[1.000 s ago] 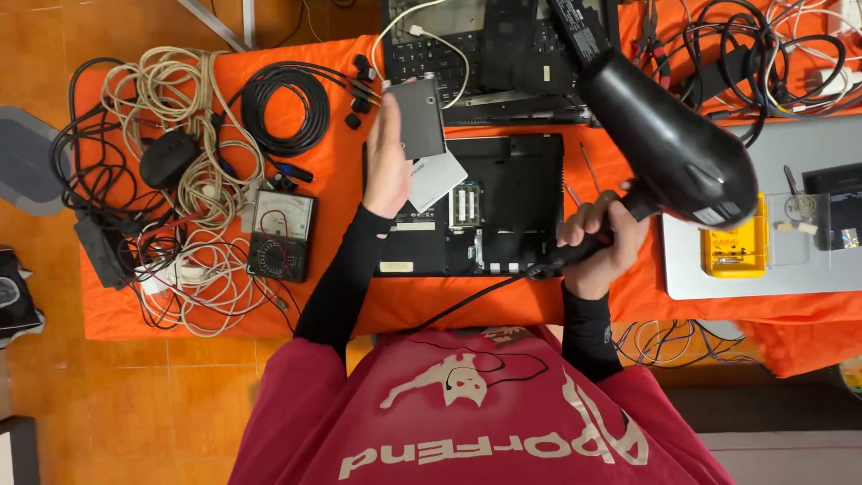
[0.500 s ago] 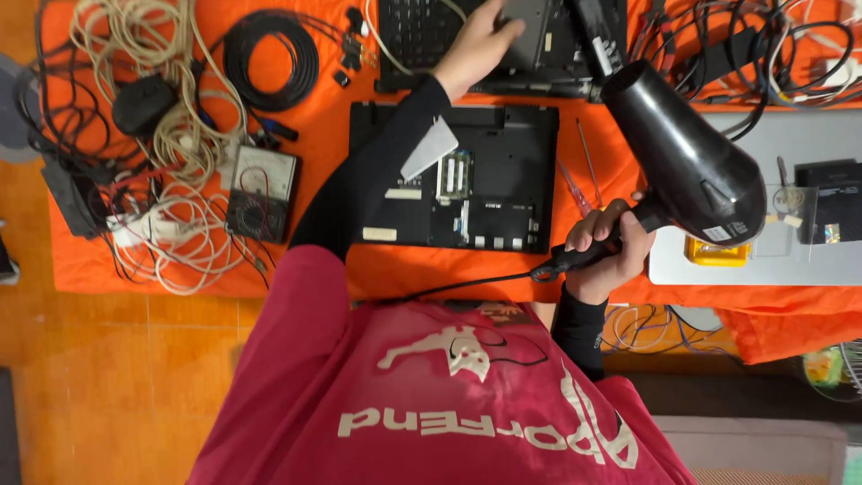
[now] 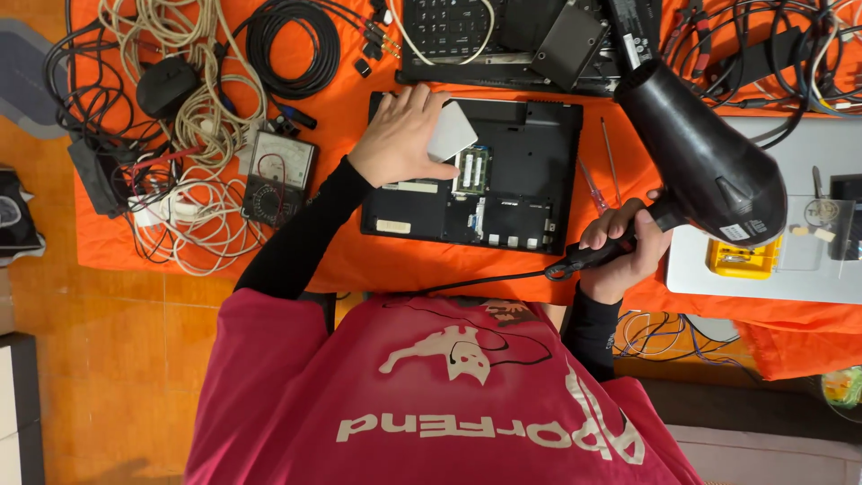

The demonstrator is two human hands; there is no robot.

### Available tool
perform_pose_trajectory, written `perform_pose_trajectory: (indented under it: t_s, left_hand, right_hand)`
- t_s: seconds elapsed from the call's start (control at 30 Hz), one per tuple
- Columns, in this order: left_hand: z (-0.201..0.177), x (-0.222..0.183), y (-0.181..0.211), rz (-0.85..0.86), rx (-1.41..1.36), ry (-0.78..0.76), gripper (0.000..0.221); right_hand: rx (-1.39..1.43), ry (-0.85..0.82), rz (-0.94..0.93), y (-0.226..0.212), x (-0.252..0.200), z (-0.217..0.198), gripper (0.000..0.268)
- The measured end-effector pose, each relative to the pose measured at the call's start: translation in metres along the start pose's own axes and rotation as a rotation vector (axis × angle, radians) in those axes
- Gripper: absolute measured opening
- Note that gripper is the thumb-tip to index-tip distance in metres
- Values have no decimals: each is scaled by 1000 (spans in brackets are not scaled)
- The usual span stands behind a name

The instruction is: Removing a storage drive from a laptop and using a hair dryer on it.

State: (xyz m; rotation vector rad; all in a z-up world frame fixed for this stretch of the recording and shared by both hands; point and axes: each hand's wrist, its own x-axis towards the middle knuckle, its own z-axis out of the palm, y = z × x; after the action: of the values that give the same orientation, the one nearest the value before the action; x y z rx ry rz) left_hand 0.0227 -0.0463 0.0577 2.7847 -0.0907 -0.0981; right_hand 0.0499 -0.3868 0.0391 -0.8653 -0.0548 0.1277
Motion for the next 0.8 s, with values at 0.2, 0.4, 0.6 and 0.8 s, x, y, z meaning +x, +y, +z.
perform_pose_trajectory:
  t_s: [0.2,0.4,0.6,0.8]
  left_hand:
    - [7,-12,-2,-42,-7,113,88]
    - [3,-14,-3,-43,-155,244,73]
    - [3,-4,-43,-24,-930,362,70]
    - [31,4,-75,170,-1487,644,70]
  right_hand:
    - [-23,-44,5,2,7,15,26]
    - [-48,-93,27,2,8,21,27]
    - [-92,-188,60,5,19,43,26]
    - [-224,-372,110,14,50,76,25]
